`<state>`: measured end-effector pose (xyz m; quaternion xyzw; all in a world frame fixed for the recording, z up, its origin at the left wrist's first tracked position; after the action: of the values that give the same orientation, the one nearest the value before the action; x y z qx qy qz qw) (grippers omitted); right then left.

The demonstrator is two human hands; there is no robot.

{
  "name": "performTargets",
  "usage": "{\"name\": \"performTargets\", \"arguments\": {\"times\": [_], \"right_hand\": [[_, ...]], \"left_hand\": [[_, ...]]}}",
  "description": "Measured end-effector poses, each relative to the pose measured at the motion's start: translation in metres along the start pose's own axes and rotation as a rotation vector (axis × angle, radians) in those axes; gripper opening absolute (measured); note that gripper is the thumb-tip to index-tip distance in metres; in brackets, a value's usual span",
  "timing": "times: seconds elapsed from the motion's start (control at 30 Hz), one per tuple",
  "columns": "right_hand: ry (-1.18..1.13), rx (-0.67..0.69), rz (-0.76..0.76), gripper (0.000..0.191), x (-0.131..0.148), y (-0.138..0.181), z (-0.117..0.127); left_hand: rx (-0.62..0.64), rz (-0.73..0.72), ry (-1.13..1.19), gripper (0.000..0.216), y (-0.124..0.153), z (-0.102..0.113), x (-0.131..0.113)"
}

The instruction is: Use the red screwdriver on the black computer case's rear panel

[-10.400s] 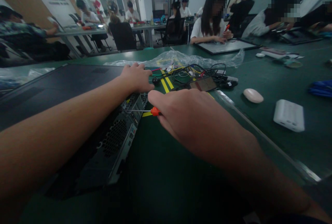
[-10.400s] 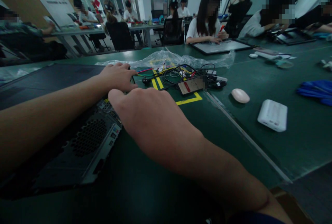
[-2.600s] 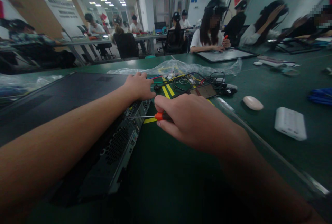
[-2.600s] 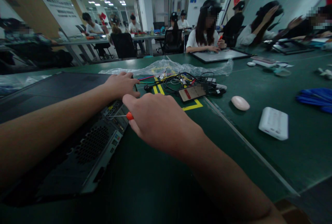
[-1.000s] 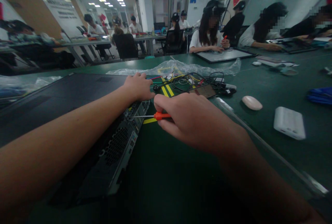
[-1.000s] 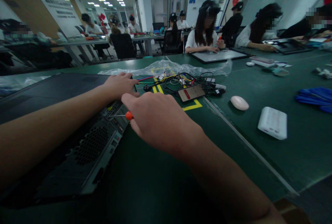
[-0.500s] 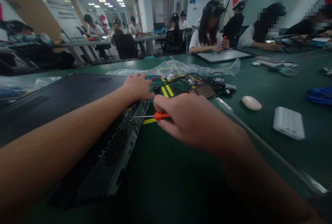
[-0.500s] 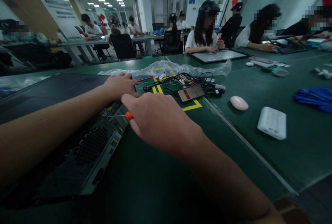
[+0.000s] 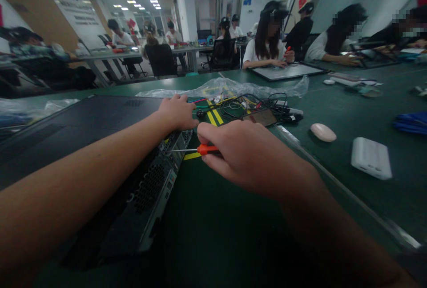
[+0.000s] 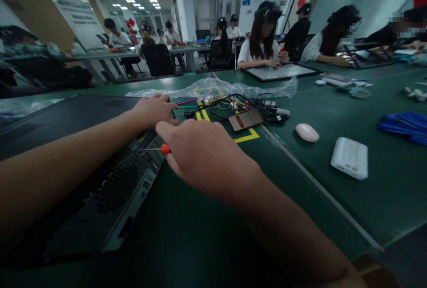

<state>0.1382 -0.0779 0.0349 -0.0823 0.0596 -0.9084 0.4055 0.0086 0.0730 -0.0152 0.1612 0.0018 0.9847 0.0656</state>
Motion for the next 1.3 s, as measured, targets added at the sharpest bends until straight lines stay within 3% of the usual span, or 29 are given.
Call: {"name": "performTargets", "arguments": {"times": [1.03, 1.3], "right_hand": [[0.018, 0.017, -0.017, 0.011, 0.0009, 0.0, 0.0007], [0.008, 0.076, -0.059, 0.026, -0.0008, -0.0017, 0.0]], "left_hand": [[-0.002, -0.003, -0.014, 0.076, -0.002, -0.0029, 0.0002], [-0.002, 0.002, 0.002, 0.08, -0.0045, -0.0046, 0.0016]]}}
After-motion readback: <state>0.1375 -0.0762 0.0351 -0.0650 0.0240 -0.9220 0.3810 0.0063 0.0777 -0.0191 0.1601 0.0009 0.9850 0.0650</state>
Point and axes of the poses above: each hand's wrist, its own y-axis away from the middle knuckle, its own z-axis out of the back of the hand, x = y × z, the point moved 8 cm from there along -y, towards the middle knuckle, and after that the axes turned 5 degrees about z, right-handed, at the moved point
